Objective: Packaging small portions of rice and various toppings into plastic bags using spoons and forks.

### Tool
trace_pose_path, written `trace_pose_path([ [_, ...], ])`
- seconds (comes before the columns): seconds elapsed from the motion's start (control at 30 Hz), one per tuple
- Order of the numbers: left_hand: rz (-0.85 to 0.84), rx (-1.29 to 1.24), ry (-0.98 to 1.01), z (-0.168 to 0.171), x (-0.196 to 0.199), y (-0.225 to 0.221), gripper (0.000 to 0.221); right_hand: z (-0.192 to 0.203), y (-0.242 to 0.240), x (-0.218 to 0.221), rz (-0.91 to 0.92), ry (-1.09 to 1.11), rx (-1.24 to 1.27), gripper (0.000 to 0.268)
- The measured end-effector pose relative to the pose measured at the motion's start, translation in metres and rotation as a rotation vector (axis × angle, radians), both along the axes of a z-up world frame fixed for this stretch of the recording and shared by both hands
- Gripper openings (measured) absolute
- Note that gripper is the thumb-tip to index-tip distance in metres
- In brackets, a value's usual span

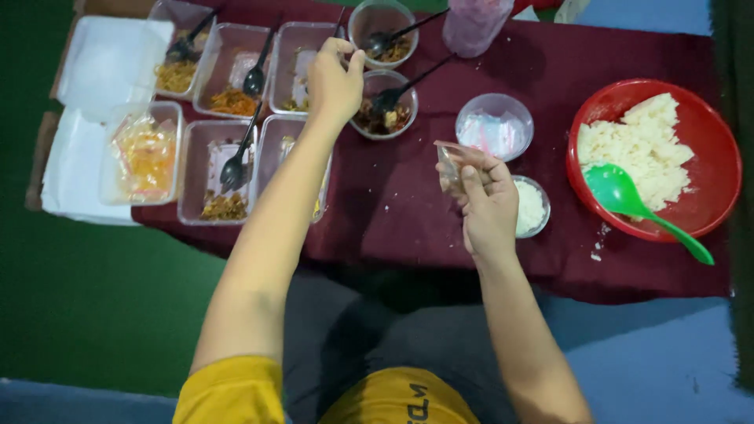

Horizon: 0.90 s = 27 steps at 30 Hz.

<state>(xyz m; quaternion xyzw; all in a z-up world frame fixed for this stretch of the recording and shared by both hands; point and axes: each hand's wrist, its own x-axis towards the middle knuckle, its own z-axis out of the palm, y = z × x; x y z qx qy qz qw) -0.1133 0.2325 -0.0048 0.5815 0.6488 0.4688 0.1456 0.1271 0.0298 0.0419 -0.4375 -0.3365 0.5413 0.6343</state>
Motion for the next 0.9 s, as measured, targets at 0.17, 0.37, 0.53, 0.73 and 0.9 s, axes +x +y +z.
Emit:
trace_pose_path([
  [0.17, 0.055, -0.310, 0.024, 0.022, 0.011, 0.020, 0.044, 0.017, 0.021, -0.006, -0.051, -0.008, -0.070, 0.008],
  [0.37, 0.058, -0.333, 0.043, 0.012, 0.003, 0.047, 0.012, 0.028, 0.037, -0.015, -0.019, -0.050, -0.122, 0.009],
  [0.53, 0.071, -0.220, 0.019, 0.016, -0.008, 0.048, 0.019, 0.018, 0.036, -0.015, -0.024, 0.008, -0.116, 0.011],
  [0.73, 0.171, 0.155, 0.194, 0.013, -0.053, 0.031, 0.019, 0.012, 0.012, -0.002, -0.052, 0.030, -0.054, 0.011],
  [0.9, -0.165, 0.213, 0.069, 0.083, -0.053, -0.087, 0.015, -0.013, -0.031, 0.020, -0.091, 0.093, -0.011, 0.024],
])
